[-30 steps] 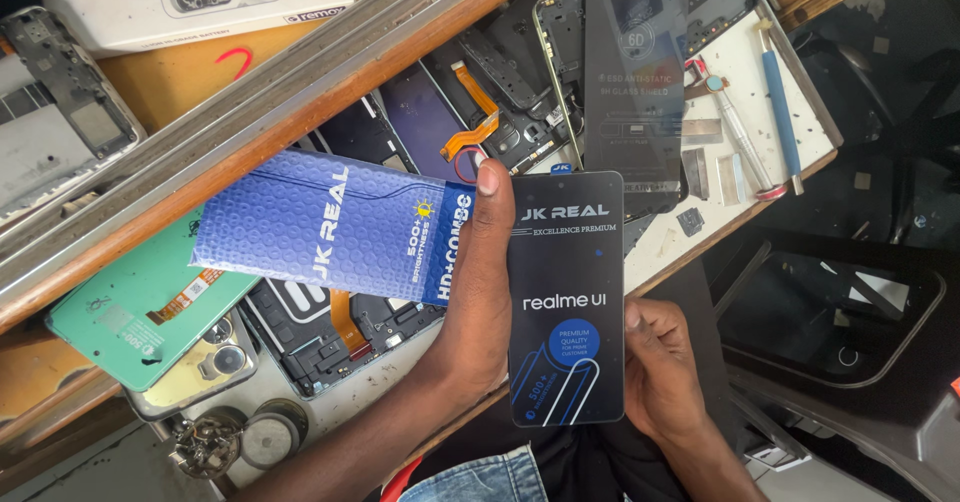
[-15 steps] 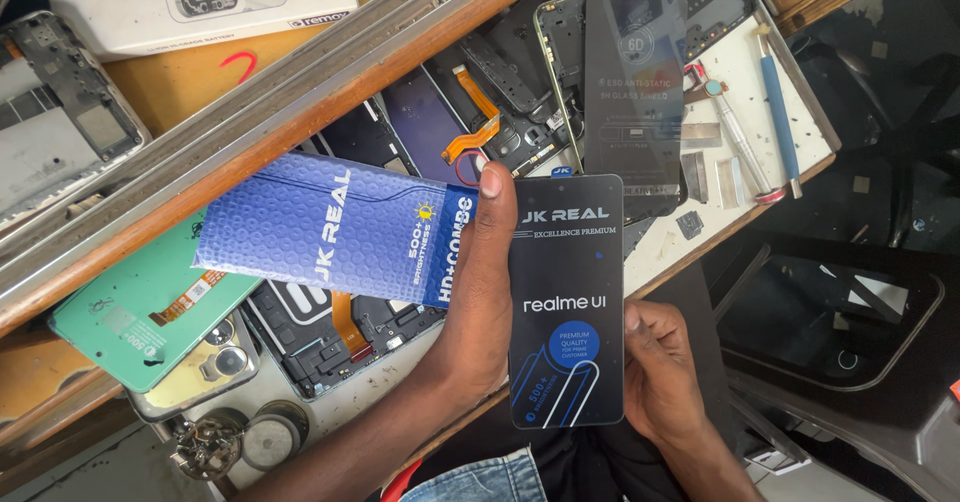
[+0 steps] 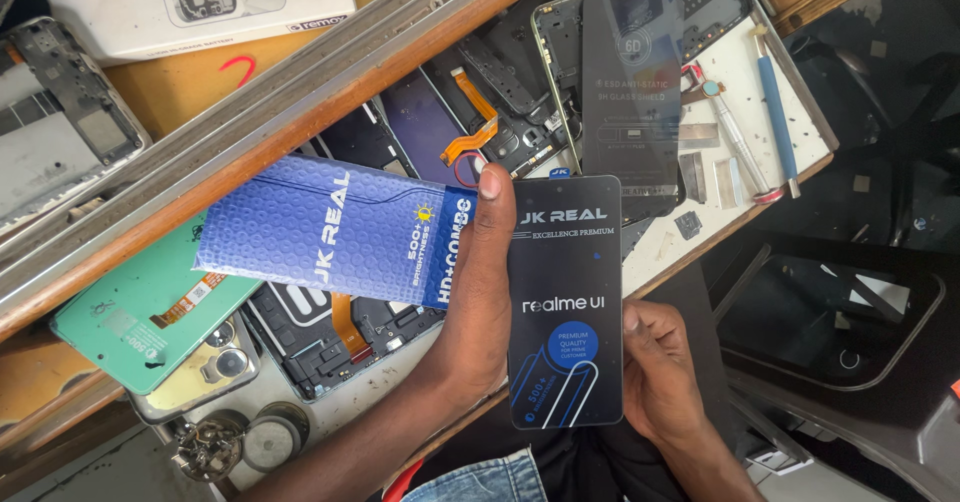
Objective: The person installs a battery into a disassembled smartphone chassis, presses it into place, and then attaches the screen assembly. The person handles the battery, chassis, and screen by hand.
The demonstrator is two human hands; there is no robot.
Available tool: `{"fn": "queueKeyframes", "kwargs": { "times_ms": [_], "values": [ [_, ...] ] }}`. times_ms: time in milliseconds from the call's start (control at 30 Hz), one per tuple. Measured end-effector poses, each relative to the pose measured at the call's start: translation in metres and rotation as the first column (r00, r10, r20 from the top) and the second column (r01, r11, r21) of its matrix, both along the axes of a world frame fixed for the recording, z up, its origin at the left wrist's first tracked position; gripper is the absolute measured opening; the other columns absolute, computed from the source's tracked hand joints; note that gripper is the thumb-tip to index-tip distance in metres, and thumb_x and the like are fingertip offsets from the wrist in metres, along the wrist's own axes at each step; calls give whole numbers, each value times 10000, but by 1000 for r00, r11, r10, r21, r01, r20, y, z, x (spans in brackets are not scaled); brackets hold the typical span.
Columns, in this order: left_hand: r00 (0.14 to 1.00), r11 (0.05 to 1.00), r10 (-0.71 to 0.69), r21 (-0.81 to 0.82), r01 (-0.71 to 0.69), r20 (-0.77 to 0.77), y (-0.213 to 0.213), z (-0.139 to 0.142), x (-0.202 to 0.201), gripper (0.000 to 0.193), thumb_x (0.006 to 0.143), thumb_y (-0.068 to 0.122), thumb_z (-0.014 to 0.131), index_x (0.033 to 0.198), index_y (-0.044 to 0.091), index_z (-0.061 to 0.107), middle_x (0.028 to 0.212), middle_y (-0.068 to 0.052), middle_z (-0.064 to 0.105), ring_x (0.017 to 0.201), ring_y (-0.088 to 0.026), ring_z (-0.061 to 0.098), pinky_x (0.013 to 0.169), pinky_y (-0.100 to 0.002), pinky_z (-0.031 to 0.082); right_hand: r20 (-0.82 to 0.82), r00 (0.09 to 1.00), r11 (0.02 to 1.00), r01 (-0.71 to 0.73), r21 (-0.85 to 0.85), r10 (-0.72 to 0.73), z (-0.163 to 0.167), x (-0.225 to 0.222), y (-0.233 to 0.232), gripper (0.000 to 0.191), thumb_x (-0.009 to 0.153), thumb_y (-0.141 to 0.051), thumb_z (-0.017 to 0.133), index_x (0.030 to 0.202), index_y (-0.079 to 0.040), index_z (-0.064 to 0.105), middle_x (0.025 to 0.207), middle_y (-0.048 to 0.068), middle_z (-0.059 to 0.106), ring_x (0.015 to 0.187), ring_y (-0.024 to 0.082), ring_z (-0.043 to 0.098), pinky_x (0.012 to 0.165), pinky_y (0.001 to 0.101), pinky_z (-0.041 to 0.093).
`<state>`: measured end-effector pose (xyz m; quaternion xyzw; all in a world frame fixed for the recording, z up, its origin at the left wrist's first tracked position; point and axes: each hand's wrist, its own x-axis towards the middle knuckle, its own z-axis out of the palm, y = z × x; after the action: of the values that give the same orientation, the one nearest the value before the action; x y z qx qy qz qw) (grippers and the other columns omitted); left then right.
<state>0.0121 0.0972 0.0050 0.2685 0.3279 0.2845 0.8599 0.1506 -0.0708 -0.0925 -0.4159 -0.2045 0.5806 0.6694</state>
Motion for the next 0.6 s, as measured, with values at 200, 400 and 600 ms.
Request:
{"fn": "queueKeyframes", "kwargs": {
  "times_ms": [200, 400, 600],
  "values": [
    [1000, 1000, -1, 2, 1, -3, 0, 0, 0, 780, 983, 673, 395, 1202, -35, 637, 930, -107, 692, 794, -141, 710, 675, -273, 611, 10, 1000, 1000, 1, -2, 0, -2, 1, -1, 440, 1116, -290, 537, 930, 70, 709, 796, 136, 740, 695, 126, 710, 617, 263, 593],
    [1000, 1000, -17, 5, 18, -16, 0, 0, -1, 792, 978, 685, 379, 1189, -29, 648, 922, -103, 696, 801, -138, 713, 677, -273, 612, 30, 999, 1000, 12, -23, -11, -1, 0, -1, 435, 1108, -288, 539, 944, 77, 710, 810, 142, 744, 710, 135, 715, 633, 270, 596],
    [1000, 1000, -22, -8, 22, -1, 1, -1, -1, 788, 977, 692, 385, 1186, -21, 648, 928, -100, 691, 805, -137, 703, 689, -275, 603, 24, 1000, 1000, 7, -25, -7, 1, -1, 0, 444, 1111, -298, 539, 981, 88, 715, 845, 141, 756, 743, 134, 719, 668, 271, 594]
  ]
}}
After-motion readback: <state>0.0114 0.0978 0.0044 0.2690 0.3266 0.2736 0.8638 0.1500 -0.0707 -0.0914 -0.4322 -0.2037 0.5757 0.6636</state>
